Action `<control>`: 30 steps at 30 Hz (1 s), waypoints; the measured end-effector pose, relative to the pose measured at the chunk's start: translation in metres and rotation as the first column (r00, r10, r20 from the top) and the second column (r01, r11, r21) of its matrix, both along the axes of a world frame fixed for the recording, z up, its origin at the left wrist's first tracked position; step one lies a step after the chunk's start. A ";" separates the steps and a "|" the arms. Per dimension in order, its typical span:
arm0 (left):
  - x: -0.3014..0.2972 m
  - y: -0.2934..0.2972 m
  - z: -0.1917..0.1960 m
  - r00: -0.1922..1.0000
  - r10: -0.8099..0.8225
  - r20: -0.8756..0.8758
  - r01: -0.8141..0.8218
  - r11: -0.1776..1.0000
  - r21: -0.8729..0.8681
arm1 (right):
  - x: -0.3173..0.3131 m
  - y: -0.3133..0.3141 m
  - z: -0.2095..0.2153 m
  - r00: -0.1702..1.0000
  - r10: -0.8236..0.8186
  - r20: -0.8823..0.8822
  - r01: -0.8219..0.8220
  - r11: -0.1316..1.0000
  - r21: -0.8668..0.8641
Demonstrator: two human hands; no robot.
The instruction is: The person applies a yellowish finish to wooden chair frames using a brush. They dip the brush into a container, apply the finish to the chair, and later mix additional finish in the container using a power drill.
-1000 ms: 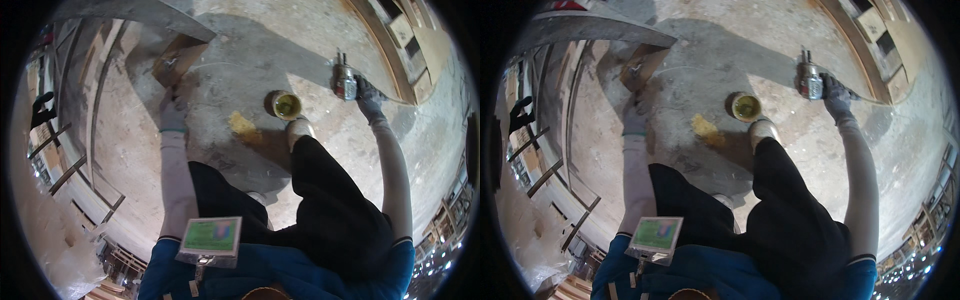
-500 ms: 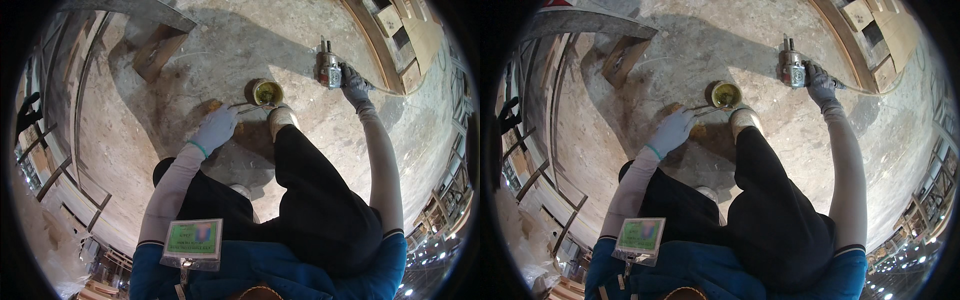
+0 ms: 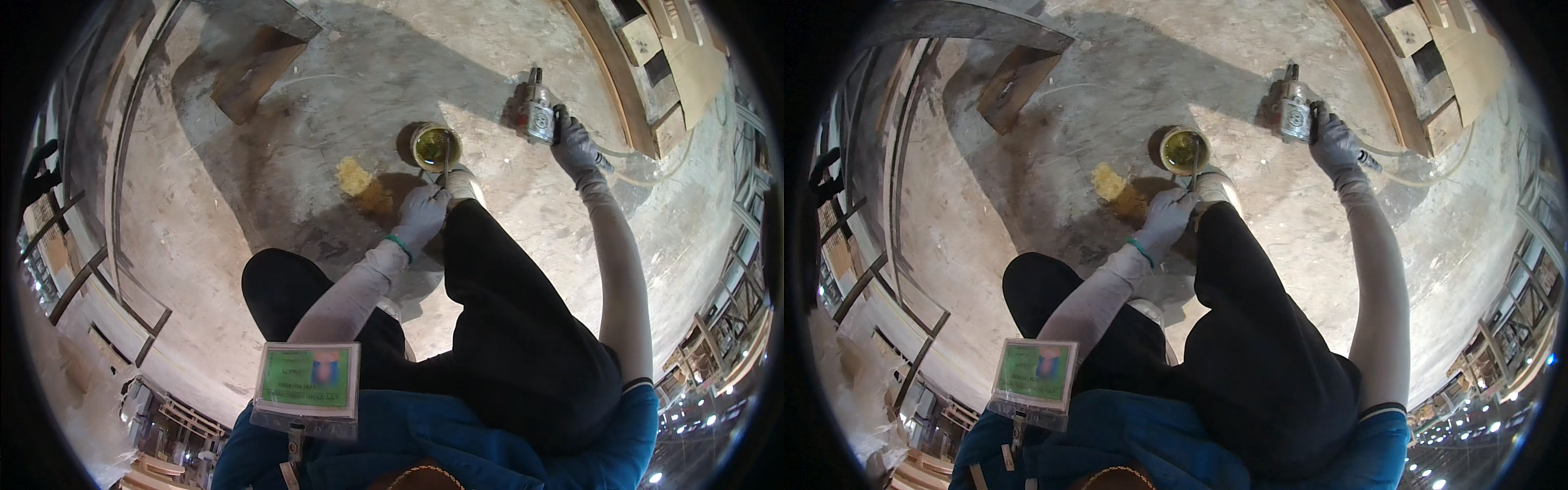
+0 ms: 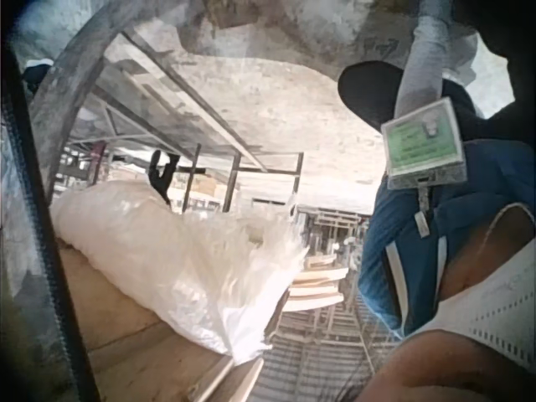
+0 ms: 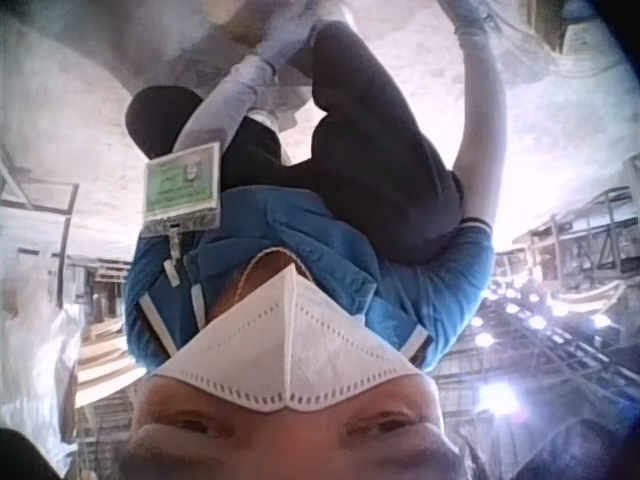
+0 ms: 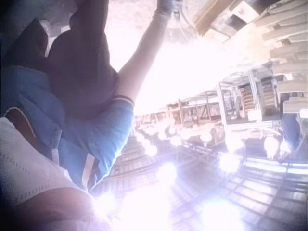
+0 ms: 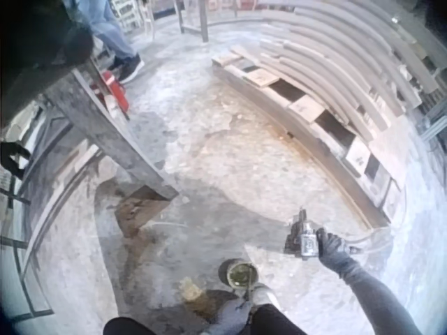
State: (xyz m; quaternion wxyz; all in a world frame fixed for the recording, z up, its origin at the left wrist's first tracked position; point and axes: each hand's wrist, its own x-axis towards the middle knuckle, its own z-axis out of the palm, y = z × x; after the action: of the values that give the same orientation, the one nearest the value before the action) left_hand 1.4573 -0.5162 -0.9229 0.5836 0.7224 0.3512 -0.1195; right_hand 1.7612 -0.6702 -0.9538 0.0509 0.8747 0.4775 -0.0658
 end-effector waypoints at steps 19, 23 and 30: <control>0.032 0.012 0.050 0.631 0.635 -0.446 -0.388 -0.239 -0.890 | -0.129 -0.011 0.229 0.672 0.031 -0.740 0.073 0.991 0.109; 0.032 0.013 0.048 0.650 0.615 -0.446 -0.413 -0.207 -0.887 | -0.132 -0.010 0.222 0.677 0.039 -0.735 0.048 0.994 0.097; 0.031 0.016 0.056 0.608 0.633 -0.479 -0.494 -0.171 -0.853 | -0.131 0.003 0.223 0.687 0.016 -0.726 -0.003 1.000 0.019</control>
State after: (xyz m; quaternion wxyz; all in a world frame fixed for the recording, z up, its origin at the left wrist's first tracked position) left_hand 1.4887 -0.4997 -0.8669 0.8990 -0.0499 0.4351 0.0000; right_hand 1.6300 -0.6676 -0.7311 -0.1489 0.7754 0.4636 -0.4020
